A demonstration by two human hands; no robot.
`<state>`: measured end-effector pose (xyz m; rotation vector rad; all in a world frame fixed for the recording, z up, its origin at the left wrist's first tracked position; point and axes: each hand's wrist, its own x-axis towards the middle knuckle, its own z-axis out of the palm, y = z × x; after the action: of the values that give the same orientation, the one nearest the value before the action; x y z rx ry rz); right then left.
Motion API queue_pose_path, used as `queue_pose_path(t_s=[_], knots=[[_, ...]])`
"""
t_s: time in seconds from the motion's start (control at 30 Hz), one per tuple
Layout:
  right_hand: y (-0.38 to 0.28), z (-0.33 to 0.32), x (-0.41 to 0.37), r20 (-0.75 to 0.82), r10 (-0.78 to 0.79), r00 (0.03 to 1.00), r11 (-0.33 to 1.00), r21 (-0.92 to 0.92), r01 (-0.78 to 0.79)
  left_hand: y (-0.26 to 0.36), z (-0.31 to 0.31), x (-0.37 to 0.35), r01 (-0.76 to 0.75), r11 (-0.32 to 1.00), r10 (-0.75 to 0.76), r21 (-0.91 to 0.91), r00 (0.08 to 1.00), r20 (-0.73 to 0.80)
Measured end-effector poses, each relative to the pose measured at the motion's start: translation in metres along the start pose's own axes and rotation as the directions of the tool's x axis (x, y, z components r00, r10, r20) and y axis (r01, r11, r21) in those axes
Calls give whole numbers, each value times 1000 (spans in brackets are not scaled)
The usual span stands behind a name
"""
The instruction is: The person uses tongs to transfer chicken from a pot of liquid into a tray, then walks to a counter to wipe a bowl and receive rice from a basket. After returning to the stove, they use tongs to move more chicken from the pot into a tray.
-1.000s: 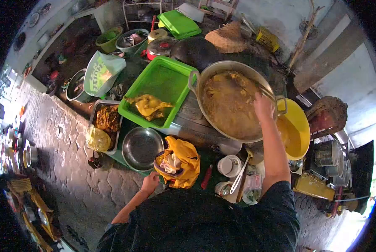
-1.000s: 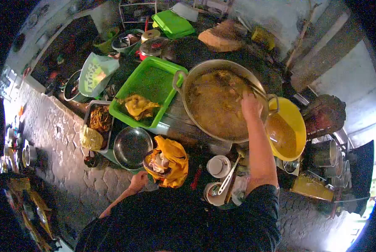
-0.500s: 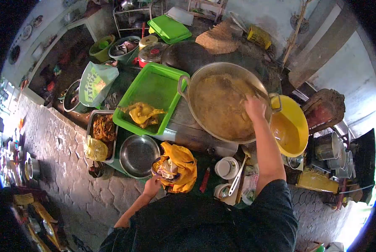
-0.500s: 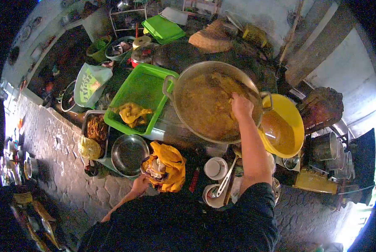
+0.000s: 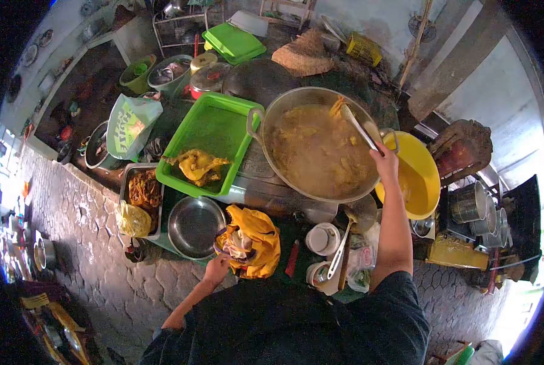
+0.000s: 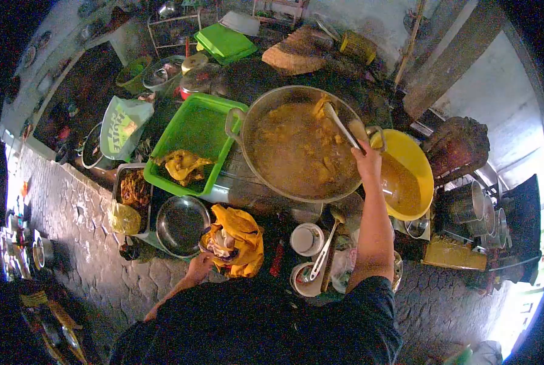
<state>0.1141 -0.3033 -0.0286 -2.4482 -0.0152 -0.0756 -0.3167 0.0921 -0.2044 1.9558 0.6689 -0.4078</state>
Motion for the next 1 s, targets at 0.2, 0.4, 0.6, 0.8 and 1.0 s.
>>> queue_pose_path(t_s=[0.2,0.4,0.6,0.8,1.0], knots=[[-18,1,-1,-27,35,999,980,-196,-39,-3,1,5,-11,1000,11,-22,1000,7],[-3,34,27,-138,-56,989,944,-328,8,1,-2,-4,-8,999,8,-38,1000,4],[22,48,51,-4,150,989,985,85,-149,-27,3,-6,-2,999,1,-49,999,-34],[-63,15,14,7,-67,998,956,-285,66,-25,0,-6,19,997,-19,-72,1000,0],[-60,-3,13,33,-158,987,751,-644,141,-18,0,1,7,999,-8,-39,1000,-26]])
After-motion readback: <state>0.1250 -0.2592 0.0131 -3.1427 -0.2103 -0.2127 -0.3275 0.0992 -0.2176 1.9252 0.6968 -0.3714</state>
